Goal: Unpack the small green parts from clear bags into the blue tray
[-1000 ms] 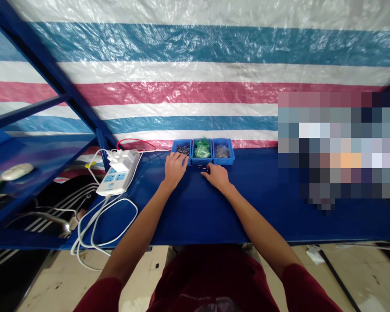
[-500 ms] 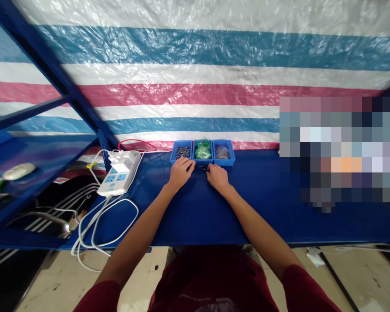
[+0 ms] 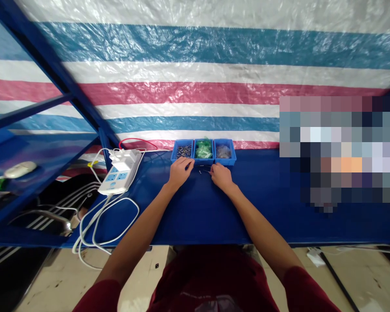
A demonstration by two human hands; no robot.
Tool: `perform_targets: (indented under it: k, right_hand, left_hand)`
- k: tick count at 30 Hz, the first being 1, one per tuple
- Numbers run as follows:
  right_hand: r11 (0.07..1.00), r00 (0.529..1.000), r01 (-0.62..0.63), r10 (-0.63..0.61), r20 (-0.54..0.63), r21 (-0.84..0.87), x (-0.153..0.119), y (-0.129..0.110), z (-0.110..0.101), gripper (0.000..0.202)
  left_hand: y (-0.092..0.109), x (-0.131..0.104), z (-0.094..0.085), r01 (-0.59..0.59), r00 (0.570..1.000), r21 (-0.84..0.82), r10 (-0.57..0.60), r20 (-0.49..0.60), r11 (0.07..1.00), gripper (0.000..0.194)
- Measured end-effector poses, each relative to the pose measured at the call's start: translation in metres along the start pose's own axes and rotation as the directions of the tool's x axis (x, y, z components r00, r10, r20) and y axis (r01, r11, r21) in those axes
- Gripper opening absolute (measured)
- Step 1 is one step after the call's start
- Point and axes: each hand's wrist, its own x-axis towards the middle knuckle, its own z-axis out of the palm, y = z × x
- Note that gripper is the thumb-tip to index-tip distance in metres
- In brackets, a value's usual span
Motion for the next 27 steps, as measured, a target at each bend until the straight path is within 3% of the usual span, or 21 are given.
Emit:
perform_targets:
  k: [4, 10, 14, 23, 27]
  right_hand:
    - [0.993, 0.998, 0.001, 0.007, -0.068, 0.115, 0.000, -0.002, -0.001, 0.015]
    - [0.894, 0.963, 0.215, -0.128, -0.238, 0.392, 0.003, -0.003, 0.003, 0.010]
    - [0.800, 0.939, 0.294, -0.138, -0.316, 0.523, 0.004, -0.005, 0.009, 0.012]
    - [0.801, 0.904, 0.348, -0.150, -0.400, 0.487, 0.000, -0.006, 0.007, 0.024]
    - [0.824, 0.916, 0.305, -0.117, -0.383, 0.478, -0.001, -0.010, 0.007, 0.026]
  left_hand:
    - [0.000, 0.000, 0.002, -0.005, 0.999, -0.063, 0.008, 0.036, 0.998, 0.028]
    - [-0.002, -0.002, 0.006, -0.080, 0.979, -0.196, 0.115, 0.171, 0.977, 0.029]
    - [-0.003, -0.003, 0.007, -0.050, 0.983, -0.207, 0.085, 0.163, 0.977, 0.031]
    - [0.003, -0.003, 0.006, 0.030, 0.996, -0.230, -0.009, 0.089, 0.973, 0.031]
    - [0.011, -0.002, 0.006, 0.161, 0.987, -0.305, -0.153, 0.053, 0.939, 0.031]
